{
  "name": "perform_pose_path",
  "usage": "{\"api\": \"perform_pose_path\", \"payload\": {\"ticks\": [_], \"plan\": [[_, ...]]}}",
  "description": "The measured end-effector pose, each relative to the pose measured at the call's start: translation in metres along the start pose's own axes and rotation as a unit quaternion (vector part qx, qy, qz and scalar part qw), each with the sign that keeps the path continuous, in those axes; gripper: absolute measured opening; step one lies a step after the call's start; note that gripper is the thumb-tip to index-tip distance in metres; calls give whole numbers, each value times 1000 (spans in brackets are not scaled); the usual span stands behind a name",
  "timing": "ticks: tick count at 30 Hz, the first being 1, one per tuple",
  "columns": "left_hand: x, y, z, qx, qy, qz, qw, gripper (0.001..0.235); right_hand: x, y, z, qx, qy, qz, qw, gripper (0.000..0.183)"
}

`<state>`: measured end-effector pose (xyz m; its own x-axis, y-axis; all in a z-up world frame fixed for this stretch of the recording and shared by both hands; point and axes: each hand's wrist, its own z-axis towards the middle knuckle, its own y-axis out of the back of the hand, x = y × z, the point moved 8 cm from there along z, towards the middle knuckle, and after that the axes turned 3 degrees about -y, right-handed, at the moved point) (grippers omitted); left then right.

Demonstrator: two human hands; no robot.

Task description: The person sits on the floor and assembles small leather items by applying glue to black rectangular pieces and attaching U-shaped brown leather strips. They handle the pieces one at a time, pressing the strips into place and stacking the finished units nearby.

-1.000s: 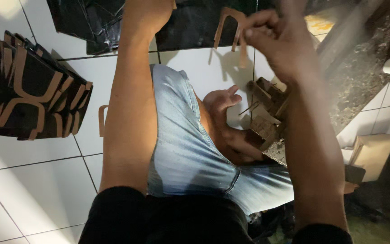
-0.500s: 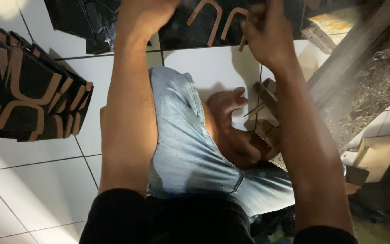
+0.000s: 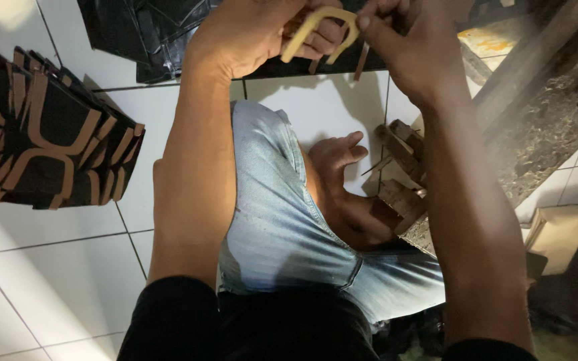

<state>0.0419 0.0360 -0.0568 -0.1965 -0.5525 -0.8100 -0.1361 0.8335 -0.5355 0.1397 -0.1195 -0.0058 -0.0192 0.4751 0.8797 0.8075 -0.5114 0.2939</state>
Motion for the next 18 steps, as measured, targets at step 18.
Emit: {"api": "perform_pose_path", "payload": {"ticks": [18], "plan": [[-20, -51, 1, 65, -106, 141, 982, 6, 35, 7, -19, -39, 71, 63, 995, 27]]}}
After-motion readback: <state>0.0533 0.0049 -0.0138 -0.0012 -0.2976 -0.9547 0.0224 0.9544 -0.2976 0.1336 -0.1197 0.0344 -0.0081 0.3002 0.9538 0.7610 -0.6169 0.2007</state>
